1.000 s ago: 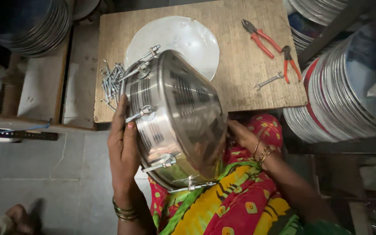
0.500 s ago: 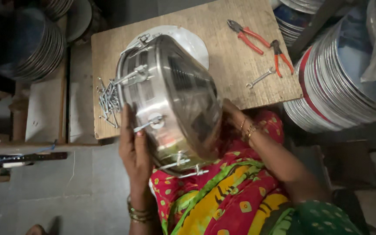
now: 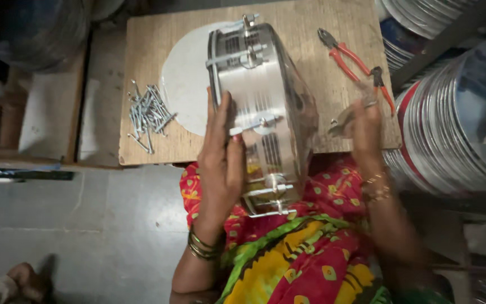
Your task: The person assembles a snare drum by using a small wrench to tighten several bolts around the rim of the drum shell, handling the drum by turning it over to access different sides and shaking it slightly to check the fit.
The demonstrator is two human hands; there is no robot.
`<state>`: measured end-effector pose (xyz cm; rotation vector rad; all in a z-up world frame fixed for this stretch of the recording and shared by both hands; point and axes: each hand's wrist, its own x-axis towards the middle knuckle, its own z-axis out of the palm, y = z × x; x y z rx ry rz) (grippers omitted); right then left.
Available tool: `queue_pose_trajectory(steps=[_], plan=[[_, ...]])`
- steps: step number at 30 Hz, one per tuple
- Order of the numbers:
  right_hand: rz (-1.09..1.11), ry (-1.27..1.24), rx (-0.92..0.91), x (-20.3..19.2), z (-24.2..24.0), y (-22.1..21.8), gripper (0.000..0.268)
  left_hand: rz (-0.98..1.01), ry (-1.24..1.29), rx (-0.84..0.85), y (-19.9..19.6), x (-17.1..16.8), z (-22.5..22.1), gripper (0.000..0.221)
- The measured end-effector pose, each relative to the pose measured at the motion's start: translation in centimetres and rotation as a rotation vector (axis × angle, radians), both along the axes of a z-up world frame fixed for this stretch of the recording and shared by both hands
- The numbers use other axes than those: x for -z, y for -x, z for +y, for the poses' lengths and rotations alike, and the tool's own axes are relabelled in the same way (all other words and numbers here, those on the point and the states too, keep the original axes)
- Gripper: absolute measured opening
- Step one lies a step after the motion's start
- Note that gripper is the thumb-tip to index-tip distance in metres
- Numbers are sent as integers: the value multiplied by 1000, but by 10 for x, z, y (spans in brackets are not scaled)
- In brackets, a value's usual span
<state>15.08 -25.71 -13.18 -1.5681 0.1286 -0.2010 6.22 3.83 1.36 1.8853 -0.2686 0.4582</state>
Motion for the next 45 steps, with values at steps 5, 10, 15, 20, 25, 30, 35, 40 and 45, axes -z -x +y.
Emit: queue_pose_trajectory(steps=[5,10,15,20,25,30,35,40,45], plan=[[-425,-226,-131,-97,-14,46,42,116,6,10,-12,-7,2,55],[-674,-188,-282,-138,-1,60,32,80,47,43,-8,-7,1,65],[-718,-225,-487,-128,13,64,27,105,141,75,9,6,-1,73],[-825,-73,-447,-133,31,59,33,46,387,-2,17,28,-20,52],[-812,-82,-451,-138,36,70,28,-6,430,-102,14,38,-25,35],[-802,22,-370,-135,28,73,27,-4,368,-145,14,33,-27,32],[-839,194,-342,-146,31,71,29,34,454,-94,16,24,-26,30],[-846,240,-242,-143,48,67,33,80,546,-45,18,23,-27,30],[-956,109,-349,-137,57,75,42,-124,377,-91,20,30,-31,35]])
